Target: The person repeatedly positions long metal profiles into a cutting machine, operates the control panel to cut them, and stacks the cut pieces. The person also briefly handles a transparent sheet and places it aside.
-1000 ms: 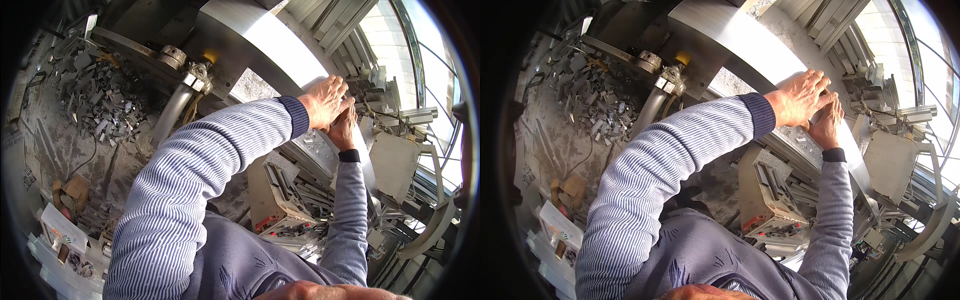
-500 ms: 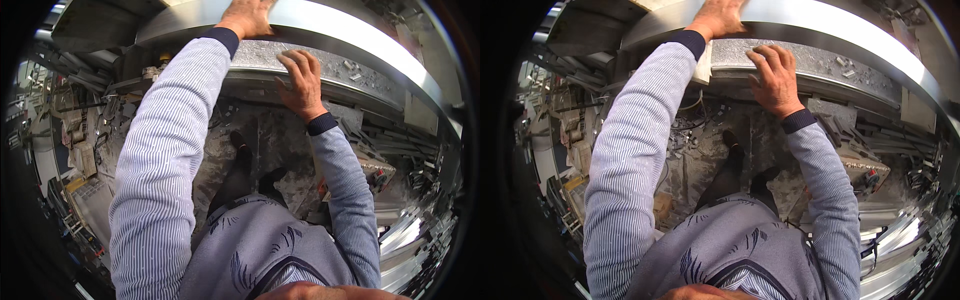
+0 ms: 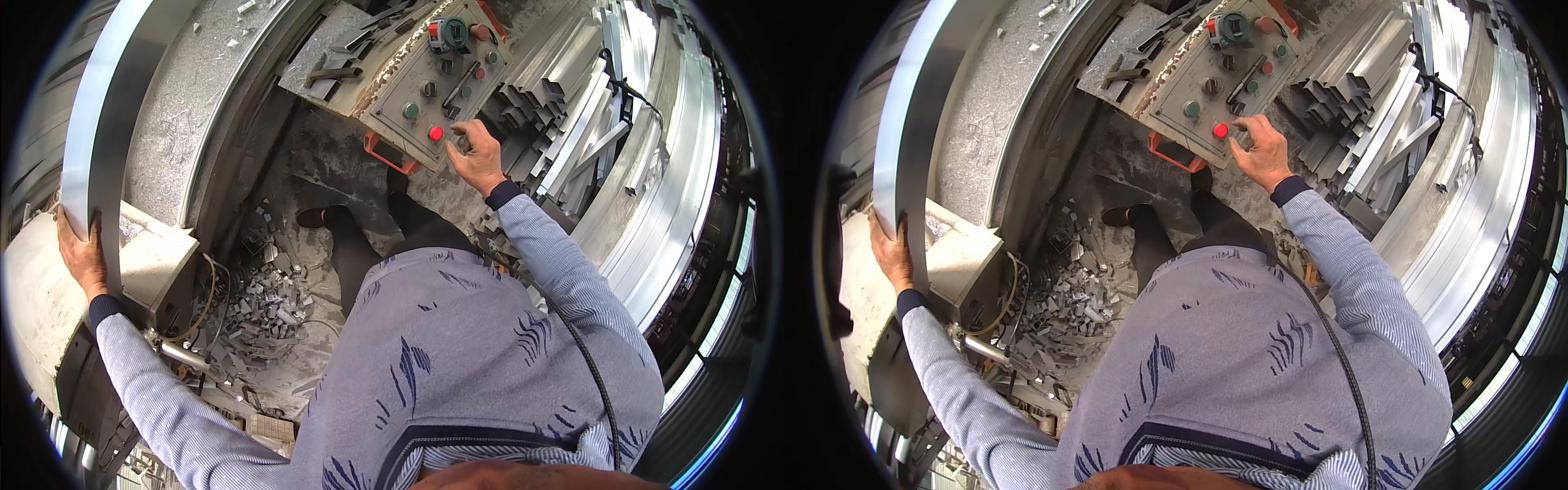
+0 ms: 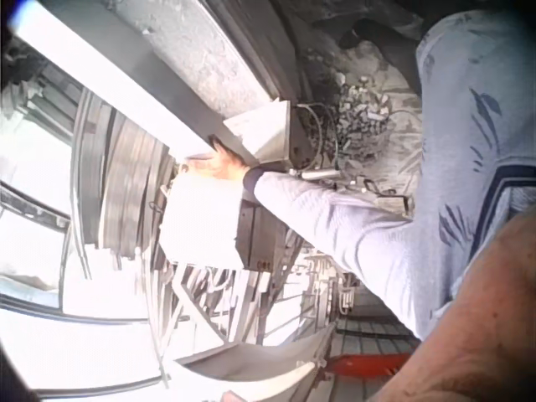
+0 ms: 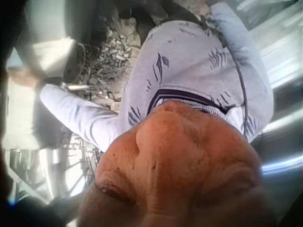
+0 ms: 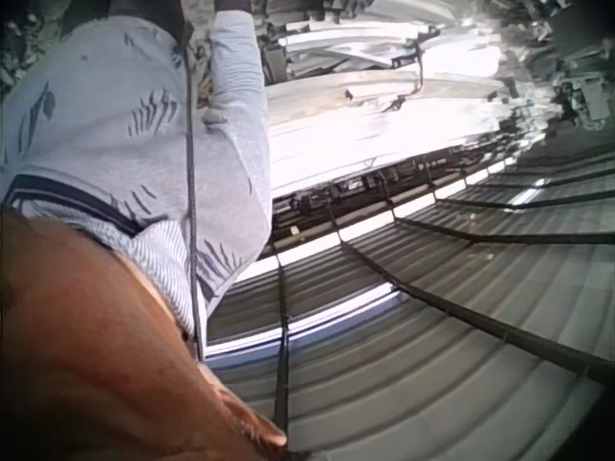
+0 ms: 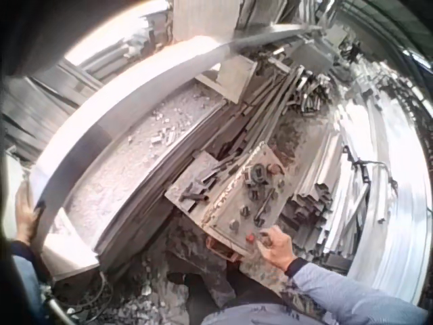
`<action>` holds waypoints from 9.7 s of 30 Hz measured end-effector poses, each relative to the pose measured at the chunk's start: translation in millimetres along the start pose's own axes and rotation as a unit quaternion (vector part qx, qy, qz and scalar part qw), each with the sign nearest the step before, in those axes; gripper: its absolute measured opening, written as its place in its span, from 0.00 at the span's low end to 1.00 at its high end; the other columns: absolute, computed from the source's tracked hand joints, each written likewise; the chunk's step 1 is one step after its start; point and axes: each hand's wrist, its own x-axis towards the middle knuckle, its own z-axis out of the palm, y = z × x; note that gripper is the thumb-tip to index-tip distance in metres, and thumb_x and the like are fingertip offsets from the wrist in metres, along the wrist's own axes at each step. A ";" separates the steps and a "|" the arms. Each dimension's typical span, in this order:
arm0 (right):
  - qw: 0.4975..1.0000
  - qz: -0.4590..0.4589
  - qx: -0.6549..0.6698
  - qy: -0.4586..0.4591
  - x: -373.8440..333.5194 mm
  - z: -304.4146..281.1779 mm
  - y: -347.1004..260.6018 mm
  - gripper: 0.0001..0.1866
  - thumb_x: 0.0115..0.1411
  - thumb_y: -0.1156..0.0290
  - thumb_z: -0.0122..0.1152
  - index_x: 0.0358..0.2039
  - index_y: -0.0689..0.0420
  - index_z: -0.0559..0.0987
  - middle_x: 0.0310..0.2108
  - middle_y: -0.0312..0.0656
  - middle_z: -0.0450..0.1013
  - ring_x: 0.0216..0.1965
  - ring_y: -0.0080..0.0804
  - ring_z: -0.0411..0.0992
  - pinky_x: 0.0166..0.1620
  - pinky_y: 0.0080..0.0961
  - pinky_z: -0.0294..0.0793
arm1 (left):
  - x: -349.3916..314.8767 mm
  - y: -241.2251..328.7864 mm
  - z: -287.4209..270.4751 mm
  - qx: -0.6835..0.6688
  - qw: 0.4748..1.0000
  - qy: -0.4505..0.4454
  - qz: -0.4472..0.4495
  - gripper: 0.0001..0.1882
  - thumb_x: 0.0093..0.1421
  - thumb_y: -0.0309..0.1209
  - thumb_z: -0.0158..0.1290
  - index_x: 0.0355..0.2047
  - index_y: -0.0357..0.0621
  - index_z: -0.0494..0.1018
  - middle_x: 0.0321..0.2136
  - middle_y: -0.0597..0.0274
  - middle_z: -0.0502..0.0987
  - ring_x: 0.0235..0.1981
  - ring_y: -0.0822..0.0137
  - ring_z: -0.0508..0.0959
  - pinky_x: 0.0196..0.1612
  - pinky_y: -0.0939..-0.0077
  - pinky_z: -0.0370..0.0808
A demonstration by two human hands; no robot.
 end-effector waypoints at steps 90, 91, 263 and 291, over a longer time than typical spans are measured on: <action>0.972 0.074 -0.165 -0.148 127.9 -66.9 97.3 0.47 0.49 0.74 0.59 0.73 0.60 0.64 0.34 0.61 0.80 0.38 0.61 0.81 0.43 0.53 0.80 | 190.7 222.6 0.0 0.013 0.996 -0.005 -0.090 0.57 0.52 0.57 0.71 0.77 0.65 0.56 0.68 0.53 0.67 0.68 0.48 0.68 0.68 0.46 0.65; 0.970 0.082 -0.173 -0.152 127.5 -67.2 97.0 0.47 0.49 0.75 0.59 0.73 0.60 0.64 0.34 0.62 0.80 0.39 0.61 0.80 0.43 0.53 0.80 | 190.7 223.0 -0.4 0.016 0.995 -0.007 -0.093 0.57 0.52 0.57 0.71 0.77 0.65 0.56 0.68 0.52 0.67 0.68 0.48 0.68 0.68 0.46 0.65; 0.973 0.103 -0.094 -0.186 123.5 -79.6 89.2 0.51 0.49 0.76 0.58 0.77 0.63 0.58 0.30 0.65 0.77 0.34 0.63 0.78 0.41 0.52 0.77 | 191.2 225.4 -1.6 0.012 0.995 0.006 -0.094 0.53 0.54 0.61 0.69 0.76 0.67 0.59 0.66 0.52 0.70 0.68 0.49 0.68 0.71 0.48 0.63; 0.987 0.042 -0.005 -0.158 128.1 -55.3 132.4 0.53 0.43 0.76 0.60 0.75 0.69 0.61 0.40 0.60 0.78 0.32 0.42 0.74 0.44 0.33 0.77 | 178.5 243.5 -10.2 0.042 0.985 -0.009 -0.169 0.56 0.49 0.81 0.58 0.75 0.74 0.62 0.68 0.57 0.69 0.72 0.52 0.65 0.75 0.47 0.56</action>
